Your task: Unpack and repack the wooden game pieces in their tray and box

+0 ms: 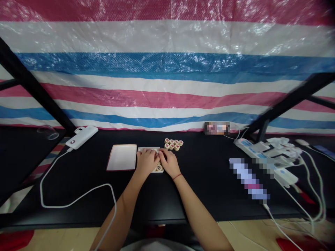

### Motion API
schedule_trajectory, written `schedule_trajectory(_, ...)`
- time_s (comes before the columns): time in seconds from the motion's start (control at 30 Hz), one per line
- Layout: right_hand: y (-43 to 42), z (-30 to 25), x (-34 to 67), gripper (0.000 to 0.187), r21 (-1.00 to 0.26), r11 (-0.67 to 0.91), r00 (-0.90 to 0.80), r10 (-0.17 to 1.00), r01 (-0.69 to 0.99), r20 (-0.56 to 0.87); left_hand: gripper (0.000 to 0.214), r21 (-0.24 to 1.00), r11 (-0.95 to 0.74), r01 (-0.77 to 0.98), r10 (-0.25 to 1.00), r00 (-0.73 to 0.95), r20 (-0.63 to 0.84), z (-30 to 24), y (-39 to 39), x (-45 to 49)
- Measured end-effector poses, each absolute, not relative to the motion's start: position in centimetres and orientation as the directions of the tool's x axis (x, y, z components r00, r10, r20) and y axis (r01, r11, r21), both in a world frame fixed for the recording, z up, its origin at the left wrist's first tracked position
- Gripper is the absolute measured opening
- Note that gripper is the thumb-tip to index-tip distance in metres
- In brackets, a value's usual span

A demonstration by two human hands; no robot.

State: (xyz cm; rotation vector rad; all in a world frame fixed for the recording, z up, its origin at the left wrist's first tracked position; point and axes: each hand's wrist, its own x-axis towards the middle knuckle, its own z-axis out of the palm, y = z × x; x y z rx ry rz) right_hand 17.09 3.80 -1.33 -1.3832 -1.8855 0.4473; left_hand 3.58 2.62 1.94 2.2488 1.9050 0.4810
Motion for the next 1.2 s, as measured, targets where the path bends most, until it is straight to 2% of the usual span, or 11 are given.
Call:
schedule_trajectory(0.1, 3.8, -1.1, 17.4, 0.029, -0.669, 0.36, -0.111, 0.916, 0.65, 0.385, 0.024, 0.387, -0.171, 0.906, 0.983, 0.13, 0.131, 2.3, 2.5, 3.7)
schedule_trajectory(0.23, 3.7, -0.6, 17.6, 0.024, -0.653, 0.466, -0.134, 0.86, 0.597, 0.492, 0.017, 0.525, -0.144, 0.839, 0.97, 0.014, 0.242, 2.3, 2.8, 3.5)
schedule_trajectory(0.33, 3.5, -0.6, 17.4, 0.027, -0.631, 0.53, -0.181, 0.827, 0.567, 0.532, 0.017, 0.672, -0.169, 0.721, 0.966, -0.012, 0.257, 2.2, 2.9, 3.3)
schedule_trajectory(0.43, 3.8, -0.7, 17.6, 0.026, -0.646, 0.524, -0.13, 0.822, 0.556, 0.555, 0.016, 0.784, -0.2, 0.588, 0.966, -0.014, 0.257, 1.9, 2.9, 3.3)
schedule_trajectory(0.53, 4.5, -0.8, 19.4, 0.028, -0.673, 0.421, 0.091, 0.805, 0.608, 0.586, 0.016, 0.853, -0.213, 0.477, 0.954, -0.085, 0.286, 1.8, 3.0, 3.1)
schedule_trajectory(0.67, 5.8, -1.6, 23.2, 0.037, -0.708, 0.141, 0.364, 0.779, 0.692, 0.511, 0.018, 0.892, -0.233, 0.387, 0.937, -0.155, 0.312, 1.3, 3.4, 2.5)
schedule_trajectory(0.8, 6.6, -3.1, 25.7, 0.03, -0.653, -0.027, 0.352, 0.858, 0.757, 0.373, 0.021, 0.905, -0.272, 0.326, 0.927, -0.163, 0.338, 0.4, 4.0, 2.2)
schedule_trajectory(0.97, 6.3, -3.0, 25.0, 0.018, -0.562, -0.039, 0.312, 0.862, 0.827, 0.4, 0.028, 0.884, -0.27, 0.383, 0.934, -0.117, 0.337, 0.0, 4.0, 2.2)
schedule_trajectory(1.07, 5.3, -1.3, 22.7, 0.023, -0.592, 0.103, 0.282, 0.806, 0.799, 0.52, 0.027, 0.786, -0.339, 0.517, 0.914, -0.017, 0.406, 0.3, 3.6, 2.4)
schedule_trajectory(1.13, 4.4, -0.3, 20.7, 0.023, -0.618, 0.344, 0.117, 0.804, 0.707, 0.583, 0.026, 0.704, -0.402, 0.585, 0.889, 0.066, 0.452, 0.5, 3.3, 2.6)
schedule_trajectory(1.2, 3.6, 0.5, 18.8, 0.02, -0.638, 0.492, -0.031, 0.805, 0.593, 0.592, 0.024, 0.653, -0.444, 0.614, 0.87, 0.121, 0.478, 0.5, 3.0, 2.9)
